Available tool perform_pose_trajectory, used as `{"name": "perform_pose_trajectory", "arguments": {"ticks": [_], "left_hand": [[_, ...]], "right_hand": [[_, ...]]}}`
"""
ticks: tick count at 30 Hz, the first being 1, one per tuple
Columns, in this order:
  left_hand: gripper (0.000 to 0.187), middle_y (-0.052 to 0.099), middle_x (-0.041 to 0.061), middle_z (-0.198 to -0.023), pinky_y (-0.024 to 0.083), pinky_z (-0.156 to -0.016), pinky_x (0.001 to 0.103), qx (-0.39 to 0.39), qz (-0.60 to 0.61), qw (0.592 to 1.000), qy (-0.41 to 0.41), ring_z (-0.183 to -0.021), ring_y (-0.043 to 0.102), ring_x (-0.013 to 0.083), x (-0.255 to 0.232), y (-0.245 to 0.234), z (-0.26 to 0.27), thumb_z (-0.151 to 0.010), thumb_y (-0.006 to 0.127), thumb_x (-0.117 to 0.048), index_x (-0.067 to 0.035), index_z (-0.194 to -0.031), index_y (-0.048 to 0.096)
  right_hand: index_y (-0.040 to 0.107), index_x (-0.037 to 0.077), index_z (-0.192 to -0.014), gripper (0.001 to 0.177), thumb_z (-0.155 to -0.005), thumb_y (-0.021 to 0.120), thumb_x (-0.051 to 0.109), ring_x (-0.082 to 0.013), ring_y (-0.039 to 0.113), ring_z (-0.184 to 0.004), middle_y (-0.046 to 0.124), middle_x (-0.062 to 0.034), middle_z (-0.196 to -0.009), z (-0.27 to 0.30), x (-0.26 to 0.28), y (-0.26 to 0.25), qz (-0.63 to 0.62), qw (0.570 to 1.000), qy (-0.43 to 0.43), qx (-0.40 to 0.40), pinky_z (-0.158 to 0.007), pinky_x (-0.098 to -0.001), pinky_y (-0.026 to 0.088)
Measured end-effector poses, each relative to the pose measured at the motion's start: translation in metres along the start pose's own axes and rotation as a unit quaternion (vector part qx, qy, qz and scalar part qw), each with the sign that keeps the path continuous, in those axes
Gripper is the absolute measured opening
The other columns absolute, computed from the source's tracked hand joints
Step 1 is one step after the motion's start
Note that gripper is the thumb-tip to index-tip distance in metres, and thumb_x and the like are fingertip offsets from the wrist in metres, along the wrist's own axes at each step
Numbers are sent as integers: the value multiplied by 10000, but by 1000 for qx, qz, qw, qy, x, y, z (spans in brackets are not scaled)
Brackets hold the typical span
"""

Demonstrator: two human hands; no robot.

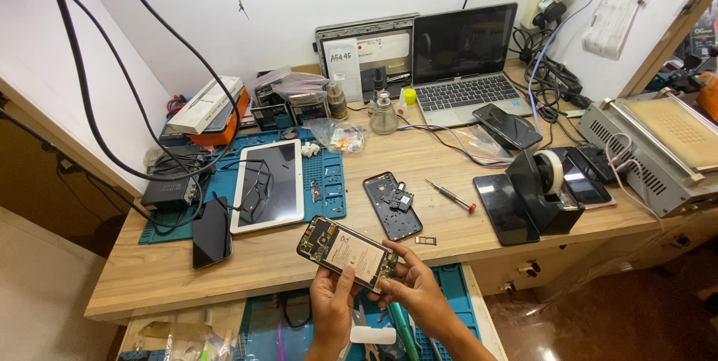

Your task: The person disassembles a smartphone, removes the back cover, and uses a metal spudger to pry and disconnect internal components. They handle the phone's battery and motherboard while working at a cluttered desk.

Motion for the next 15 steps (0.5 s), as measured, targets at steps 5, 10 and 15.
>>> {"name": "perform_pose_trajectory", "arguments": {"ticks": [5,10,15], "left_hand": [[401,637,236,-1098,534,-792,402,-12,13,1000,-3,-957,620,320,6,-5,-3,-793,551,-48,42,-1181,507],[379,647,245,-1070,534,-772,395,-32,14,999,-16,-935,628,321,6,-6,-2,-796,553,-44,49,-1161,519],[404,644,236,-1063,535,-735,403,-36,18,999,-26,-927,619,309,8,-8,-2,-791,559,-71,36,-1177,510]], "right_hand": [[325,64,-1358,717,-720,650,23,-299,663,-640,639,-231,-1006,0,-2,-1,-14,1000,4,2,-507,-306,540],[335,51,-1345,712,-711,655,12,-313,660,-640,630,-239,-1024,-1,-6,-4,-22,1000,15,-8,-512,-322,551],[497,4,-1255,442,-824,508,105,-221,599,-623,651,-249,-956,-3,-7,-16,-15,998,24,-64,-467,-310,536]]}}
Point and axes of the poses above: each hand's wrist, its own z-axis away from the middle knuckle, its own y-axis out of the palm, x = y × z, the point moved 9 cm from there along -z, towards the middle knuckle
